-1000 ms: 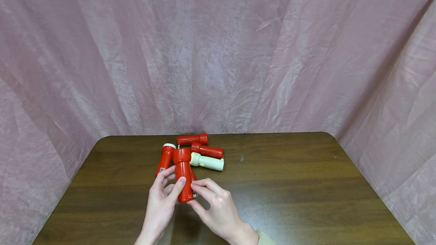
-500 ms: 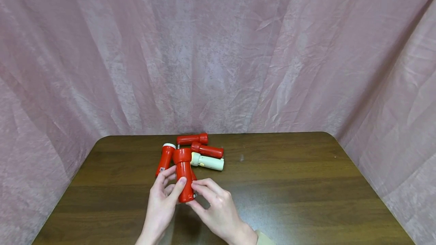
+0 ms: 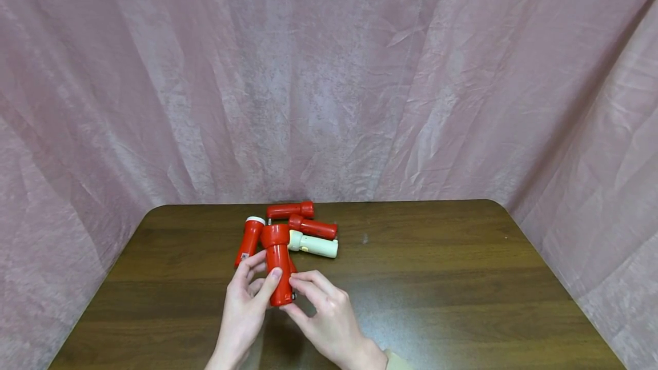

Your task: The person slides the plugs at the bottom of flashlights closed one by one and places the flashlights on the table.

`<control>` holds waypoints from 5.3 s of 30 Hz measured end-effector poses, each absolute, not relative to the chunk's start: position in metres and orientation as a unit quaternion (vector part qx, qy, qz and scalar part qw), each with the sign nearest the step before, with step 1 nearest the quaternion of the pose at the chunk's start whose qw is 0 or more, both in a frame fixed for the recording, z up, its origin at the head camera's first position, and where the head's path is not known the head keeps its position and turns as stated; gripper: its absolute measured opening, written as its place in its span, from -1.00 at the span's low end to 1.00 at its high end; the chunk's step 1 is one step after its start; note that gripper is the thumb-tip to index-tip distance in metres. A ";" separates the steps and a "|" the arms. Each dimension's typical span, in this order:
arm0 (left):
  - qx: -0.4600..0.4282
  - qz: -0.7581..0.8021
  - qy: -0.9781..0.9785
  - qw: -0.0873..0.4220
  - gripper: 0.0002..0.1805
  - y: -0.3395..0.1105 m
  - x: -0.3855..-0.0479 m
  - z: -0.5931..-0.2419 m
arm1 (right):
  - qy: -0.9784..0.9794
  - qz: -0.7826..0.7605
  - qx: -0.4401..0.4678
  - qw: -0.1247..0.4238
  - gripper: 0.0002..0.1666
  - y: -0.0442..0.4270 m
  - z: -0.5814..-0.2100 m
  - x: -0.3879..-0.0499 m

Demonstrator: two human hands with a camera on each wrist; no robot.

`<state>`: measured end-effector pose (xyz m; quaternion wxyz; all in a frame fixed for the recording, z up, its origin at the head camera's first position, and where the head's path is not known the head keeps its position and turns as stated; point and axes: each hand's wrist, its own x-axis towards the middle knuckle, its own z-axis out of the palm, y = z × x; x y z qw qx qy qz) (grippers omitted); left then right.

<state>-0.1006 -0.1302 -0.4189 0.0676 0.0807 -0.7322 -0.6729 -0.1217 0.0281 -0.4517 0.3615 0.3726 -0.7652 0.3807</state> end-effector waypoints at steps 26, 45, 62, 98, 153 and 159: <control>0.073 -0.671 -0.734 0.082 -0.45 -0.129 -0.101 -0.422 | -0.759 0.364 0.376 0.388 -0.43 0.026 -0.456 -0.123; 0.073 -0.672 -0.734 0.075 -0.44 -0.130 -0.102 -0.423 | -0.769 0.364 0.370 0.374 -0.45 0.027 -0.455 -0.122; 0.084 -0.660 -0.745 0.045 -0.43 -0.139 -0.107 -0.420 | -0.791 0.445 0.348 0.235 -0.55 0.032 -0.450 -0.123; 0.123 -0.625 -0.769 -0.049 -0.44 -0.175 -0.099 -0.450 | -0.858 0.290 0.397 0.148 -0.55 0.019 -0.458 -0.109; 0.120 -0.453 -0.879 -0.094 -0.44 -0.231 -0.094 -0.485 | -0.886 0.118 0.446 0.050 -0.85 -0.042 -0.470 -0.111; 0.103 -0.409 -0.903 -0.079 -0.45 -0.233 -0.094 -0.486 | -0.884 0.122 0.450 0.036 -0.85 -0.044 -0.470 -0.112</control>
